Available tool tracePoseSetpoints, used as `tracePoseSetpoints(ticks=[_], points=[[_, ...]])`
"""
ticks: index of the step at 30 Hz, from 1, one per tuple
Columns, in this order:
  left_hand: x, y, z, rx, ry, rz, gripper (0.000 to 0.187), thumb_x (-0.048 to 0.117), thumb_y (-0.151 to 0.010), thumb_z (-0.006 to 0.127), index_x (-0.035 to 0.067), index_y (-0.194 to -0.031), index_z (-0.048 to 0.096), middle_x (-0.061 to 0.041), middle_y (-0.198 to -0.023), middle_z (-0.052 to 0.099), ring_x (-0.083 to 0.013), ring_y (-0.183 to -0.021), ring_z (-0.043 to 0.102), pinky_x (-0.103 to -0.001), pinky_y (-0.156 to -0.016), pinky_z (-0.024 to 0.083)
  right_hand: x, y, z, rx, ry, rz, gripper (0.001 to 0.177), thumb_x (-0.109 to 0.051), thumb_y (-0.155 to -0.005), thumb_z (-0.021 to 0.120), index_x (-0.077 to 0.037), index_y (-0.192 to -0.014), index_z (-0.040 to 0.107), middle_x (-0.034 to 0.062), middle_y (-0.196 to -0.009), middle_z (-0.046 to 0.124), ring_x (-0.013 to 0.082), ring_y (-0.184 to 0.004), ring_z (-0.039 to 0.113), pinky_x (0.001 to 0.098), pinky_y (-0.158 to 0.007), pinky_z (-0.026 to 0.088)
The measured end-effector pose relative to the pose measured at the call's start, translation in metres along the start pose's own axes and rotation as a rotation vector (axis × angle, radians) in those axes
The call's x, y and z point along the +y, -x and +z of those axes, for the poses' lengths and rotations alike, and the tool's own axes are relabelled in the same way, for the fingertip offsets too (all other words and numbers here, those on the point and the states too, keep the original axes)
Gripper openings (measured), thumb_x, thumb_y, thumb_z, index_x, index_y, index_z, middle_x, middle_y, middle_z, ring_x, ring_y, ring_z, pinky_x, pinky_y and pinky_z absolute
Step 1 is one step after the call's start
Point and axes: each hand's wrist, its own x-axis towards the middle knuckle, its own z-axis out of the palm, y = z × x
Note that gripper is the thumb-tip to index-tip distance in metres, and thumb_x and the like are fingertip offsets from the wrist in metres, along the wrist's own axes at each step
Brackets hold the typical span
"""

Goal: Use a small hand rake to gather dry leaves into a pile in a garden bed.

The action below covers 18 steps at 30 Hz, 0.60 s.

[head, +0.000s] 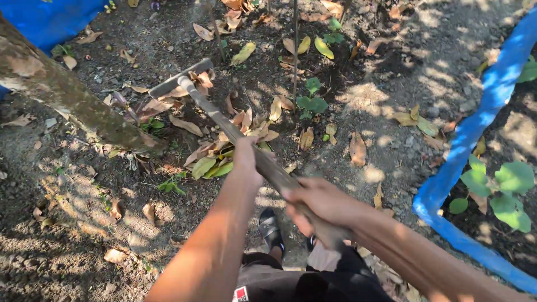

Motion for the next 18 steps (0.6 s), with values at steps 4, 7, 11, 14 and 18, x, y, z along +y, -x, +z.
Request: tracePoseSetpoints(ticks=[4,7,11,14,18], points=[[-0.022,-0.096,-0.048,0.0,-0.053,0.094,0.028,0.027,-0.089,0.063,0.005,-0.105,0.055,-0.007,-0.078,0.057,-0.0253,-0.067,0.059,-0.045,-0.063,0.055,0.01,-0.084,0.003,-0.032,-0.116,0.007,0.031,-0.027,-0.102,0.054,-0.002,-0.086,0.056,0.0062,-0.064,0.055,0.0129,-0.046,0.055,0.0274,-0.044,0.047],[-0.036,-0.06,-0.05,-0.01,-0.232,-0.015,0.03,0.031,-0.09,0.061,0.006,-0.104,0.054,-0.01,-0.084,0.057,-0.0276,-0.074,0.059,-0.05,-0.063,0.05,0.028,-0.108,-0.012,-0.16,-0.482,0.162,0.03,-0.025,-0.106,0.054,-0.004,-0.085,0.051,0.0005,-0.07,0.05,0.0076,-0.052,0.048,0.0234,-0.047,0.046],[-0.06,-0.034,-0.042,-0.034,-0.319,-0.133,0.039,0.042,-0.092,0.055,0.008,-0.11,0.054,-0.017,-0.096,0.059,-0.0346,-0.088,0.062,-0.052,-0.075,0.052,0.038,-0.054,-0.027,-0.128,-0.39,0.164,0.025,-0.025,-0.105,0.054,-0.004,-0.094,0.048,0.0001,-0.071,0.051,0.0063,-0.052,0.045,0.021,-0.042,0.043],[-0.08,-0.01,-0.039,0.029,-0.338,-0.149,0.04,0.043,-0.094,0.054,0.007,-0.11,0.054,-0.016,-0.1,0.059,-0.0342,-0.097,0.063,-0.053,-0.085,0.051,0.047,-0.003,-0.023,-0.037,-0.407,0.186,0.017,-0.024,-0.102,0.053,-0.007,-0.104,0.051,-0.0002,-0.071,0.052,0.0059,-0.049,0.044,0.0217,-0.04,0.042],[-0.114,0.008,-0.036,-0.072,-0.258,-0.193,0.045,0.049,-0.091,0.05,0.006,-0.101,0.061,-0.02,-0.094,0.07,-0.0348,-0.091,0.068,-0.053,-0.082,0.05,0.106,0.023,-0.054,-0.051,-0.325,0.208,0.032,-0.031,-0.105,0.055,-0.001,-0.095,0.049,0.0056,-0.064,0.048,0.0101,-0.046,0.047,0.024,-0.039,0.042]])
